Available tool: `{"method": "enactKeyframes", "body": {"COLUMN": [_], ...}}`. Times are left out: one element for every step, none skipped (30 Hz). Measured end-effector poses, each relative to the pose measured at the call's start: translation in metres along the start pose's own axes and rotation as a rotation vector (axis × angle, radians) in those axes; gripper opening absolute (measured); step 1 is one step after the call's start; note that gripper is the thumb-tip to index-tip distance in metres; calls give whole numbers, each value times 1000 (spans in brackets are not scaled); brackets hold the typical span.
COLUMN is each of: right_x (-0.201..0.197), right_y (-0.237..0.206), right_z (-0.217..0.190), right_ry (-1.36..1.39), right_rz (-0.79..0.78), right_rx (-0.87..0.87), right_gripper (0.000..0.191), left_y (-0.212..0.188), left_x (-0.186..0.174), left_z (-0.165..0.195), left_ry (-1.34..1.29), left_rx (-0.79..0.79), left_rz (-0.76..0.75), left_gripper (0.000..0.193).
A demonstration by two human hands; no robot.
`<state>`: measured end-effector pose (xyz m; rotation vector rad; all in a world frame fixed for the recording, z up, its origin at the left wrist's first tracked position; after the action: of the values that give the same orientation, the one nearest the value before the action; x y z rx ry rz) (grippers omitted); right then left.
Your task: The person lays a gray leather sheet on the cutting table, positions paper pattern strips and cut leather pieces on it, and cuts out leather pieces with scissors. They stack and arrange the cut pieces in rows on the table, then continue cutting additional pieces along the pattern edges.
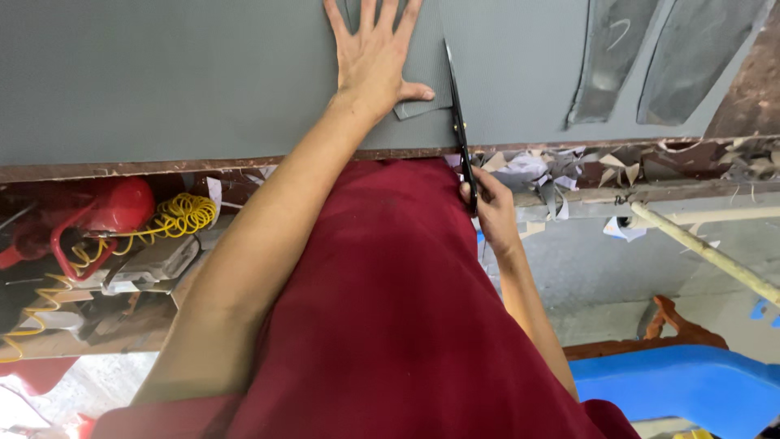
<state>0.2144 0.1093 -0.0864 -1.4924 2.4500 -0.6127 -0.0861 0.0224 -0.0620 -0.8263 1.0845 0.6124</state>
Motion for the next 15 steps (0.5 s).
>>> {"method": "enactKeyframes", "body": {"right_x": [0,0,0,1,2,3,3,2,2,1,0,0,-1,-1,-1], "right_y": [3,5,7,9,11,12,12,12,12,12,11,11,11,12,13], "right_z": [-2,-5,-6,-9,-11,-13,-14,-14,-14,-15,-15,-14,-13,-13,-14], "right_ry": [-12,-25,-38,-37,-35,-34,-19,-6,6,-3,-10,-18,-8,1,10], "right_rz": [-3,-5,-4,-17,-32,-49,-42,-37,-32,-31,-29,-27,-24,-22,-22], "right_rx": [-7,-9,-4,-7,-14,-31,-24,-21,-11,-17,-14,-10,0,1,-3], "right_gripper": [44,43,42,41,40,39,39,40,41,41,41,41,41,41,41], "left_y": [0,1,1,1,1,1,2,2,2,3,4,6,8,9,11], "left_x": [-1,0,2,4,5,6,5,2,-1,-4,-1,1,2,-2,-7], "left_z": [0,0,-1,-1,-1,-1,-1,0,1,1,0,-2,-4,-5,-7], "left_ry": [3,0,-6,-12,-3,9,21,-6,-33,-60,-42,-25,-8,-6,-3], "left_rx": [5,-5,-15,-24,-22,-21,-20,-1,17,32,13,-6,-24,-11,1], "left_rz": [22,-10,-50,-97,-101,-95,-77,-4,62,117,59,0,-54,22,103], "left_gripper": [131,130,129,128,129,129,130,127,125,123,112,101,91,94,97]}}
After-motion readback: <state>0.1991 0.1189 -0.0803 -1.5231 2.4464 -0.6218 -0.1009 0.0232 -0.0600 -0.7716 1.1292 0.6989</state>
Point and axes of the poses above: each hand's wrist, its own y-axis towards the middle knuckle, its own x-axis out of the palm, z = x × y, the point moved 5 cm from there along y, towards the middle knuckle, and after that the axes turned 14 degrees about -x, right-handed, at the moved point
